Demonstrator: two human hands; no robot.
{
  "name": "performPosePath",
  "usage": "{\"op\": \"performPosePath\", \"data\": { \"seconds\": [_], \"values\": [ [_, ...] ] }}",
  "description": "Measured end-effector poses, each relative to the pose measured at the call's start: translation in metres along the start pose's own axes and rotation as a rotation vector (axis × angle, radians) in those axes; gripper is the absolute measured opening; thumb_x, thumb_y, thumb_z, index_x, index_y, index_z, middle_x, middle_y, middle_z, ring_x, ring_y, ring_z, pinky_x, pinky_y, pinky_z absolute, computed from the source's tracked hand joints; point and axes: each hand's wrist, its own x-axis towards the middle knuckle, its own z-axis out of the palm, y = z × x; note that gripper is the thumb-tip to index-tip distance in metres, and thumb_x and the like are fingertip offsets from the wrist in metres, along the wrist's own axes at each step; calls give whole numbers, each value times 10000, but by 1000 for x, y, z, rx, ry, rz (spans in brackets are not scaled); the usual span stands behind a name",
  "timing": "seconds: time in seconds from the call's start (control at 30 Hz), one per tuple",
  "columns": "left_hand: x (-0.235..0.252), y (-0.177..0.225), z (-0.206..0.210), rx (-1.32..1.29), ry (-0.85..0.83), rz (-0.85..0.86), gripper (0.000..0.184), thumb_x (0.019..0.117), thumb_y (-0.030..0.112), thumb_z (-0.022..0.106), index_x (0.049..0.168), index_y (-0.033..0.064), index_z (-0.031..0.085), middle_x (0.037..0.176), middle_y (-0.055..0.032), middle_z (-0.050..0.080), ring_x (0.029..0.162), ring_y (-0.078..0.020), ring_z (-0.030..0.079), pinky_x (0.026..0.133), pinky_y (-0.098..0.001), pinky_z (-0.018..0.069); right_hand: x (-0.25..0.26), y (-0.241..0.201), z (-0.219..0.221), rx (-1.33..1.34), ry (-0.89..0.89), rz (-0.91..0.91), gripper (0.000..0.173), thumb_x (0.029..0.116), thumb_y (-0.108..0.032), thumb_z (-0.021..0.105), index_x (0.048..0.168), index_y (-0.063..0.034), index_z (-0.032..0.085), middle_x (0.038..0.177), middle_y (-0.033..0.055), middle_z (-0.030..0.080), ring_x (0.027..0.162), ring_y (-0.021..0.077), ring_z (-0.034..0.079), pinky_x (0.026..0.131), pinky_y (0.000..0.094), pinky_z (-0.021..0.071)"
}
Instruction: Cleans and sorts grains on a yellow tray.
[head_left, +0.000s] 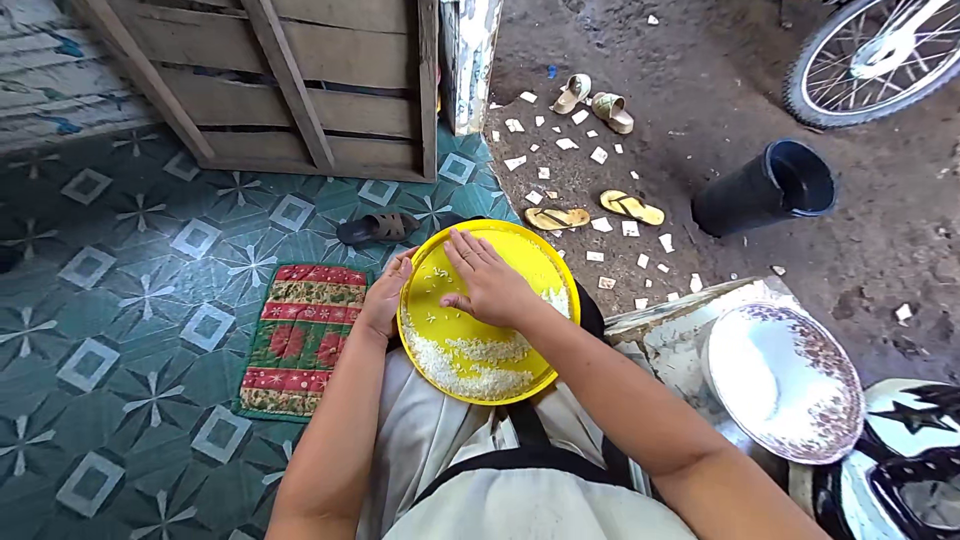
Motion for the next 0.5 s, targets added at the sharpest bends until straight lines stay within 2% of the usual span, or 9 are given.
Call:
{"op": "performPosePath", "data": {
  "seconds": [0.17,0.33,0.43,0.5],
  "values": [
    [1,-1,4,8,11,-14,390,1114,332,304,1432,164,456,1147,-28,686,987,-98,683,856,-306,586,-6,-17,19,86,-124,-276,968,984,-736,300,1586,22,298,1682,199,216,1580,318,149,1288,498,91],
    [0,-1,0,-12,-4,-25,465,1117,406,240,1443,162,464,1215,-51,679,1057,-132,679,895,-339,583,-54,-25,16,158,-279,-378,1001,972,-770,213,1591,14,288,1691,167,211,1585,294,136,1292,486,88],
    [1,0,2,4,5,-51,484,1118,410,224,1471,173,454,1254,-57,669,1087,-143,674,912,-355,579,-88,-17,13,197,-284,-366,1029,956,-797,172,1574,9,335,1669,171,276,1569,308,206,1282,500,142],
    [2,1,3,10,19,-68,445,1117,390,261,1459,183,457,1234,-51,676,1066,-139,679,890,-346,583,-107,-14,7,203,-240,-358,1022,957,-795,153,1531,7,420,1628,177,365,1536,317,300,1267,500,211]
  ]
}}
